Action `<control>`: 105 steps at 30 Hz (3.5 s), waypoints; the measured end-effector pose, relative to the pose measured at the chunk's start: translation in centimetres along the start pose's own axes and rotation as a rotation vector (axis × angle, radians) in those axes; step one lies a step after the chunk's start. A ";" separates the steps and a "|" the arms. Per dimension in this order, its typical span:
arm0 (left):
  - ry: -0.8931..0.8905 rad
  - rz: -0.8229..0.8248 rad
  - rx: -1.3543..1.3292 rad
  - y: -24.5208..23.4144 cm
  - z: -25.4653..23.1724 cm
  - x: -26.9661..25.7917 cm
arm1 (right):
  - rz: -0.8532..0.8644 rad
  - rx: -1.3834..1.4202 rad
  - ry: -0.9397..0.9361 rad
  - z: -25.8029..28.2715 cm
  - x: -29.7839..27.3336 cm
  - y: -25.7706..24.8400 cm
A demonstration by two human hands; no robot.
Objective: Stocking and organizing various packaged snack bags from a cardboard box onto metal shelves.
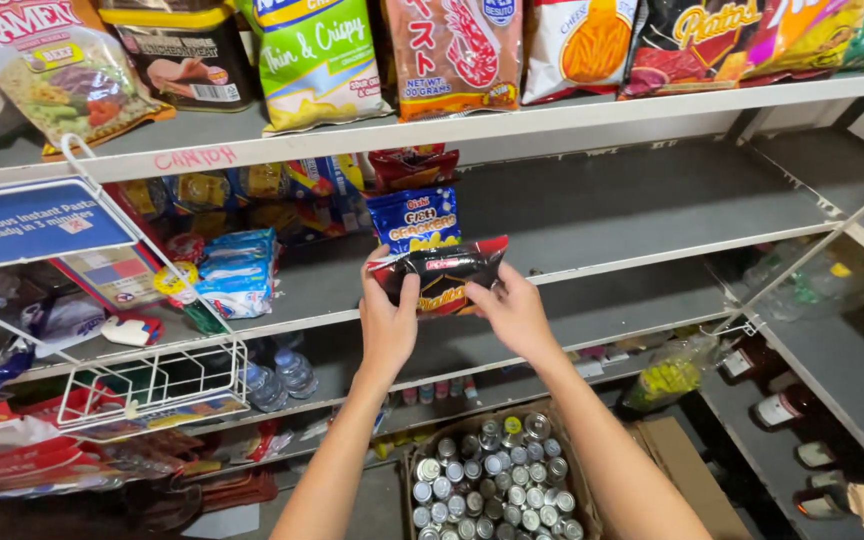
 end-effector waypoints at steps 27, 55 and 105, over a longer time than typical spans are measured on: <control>0.285 -0.145 0.700 0.6 6.1 3.9 | -0.306 -1.216 -0.375 -0.1 5.2 5.6; 0.265 0.223 0.138 17.6 -4.6 -7.9 | -0.296 -1.023 -0.283 5.7 -17.6 -6.7; 0.236 1.885 -0.241 72.9 -16.9 -55.5 | -1.775 0.118 0.114 1.5 -83.1 -33.5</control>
Point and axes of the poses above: each hand's wrist, its own x-axis towards the middle knuckle, its own y-axis out of the palm, z = x × y, the point moved 4 cm from there along x, towards the middle knuckle, and after that the axes turned 14 degrees about z, right-handed, at the moved point
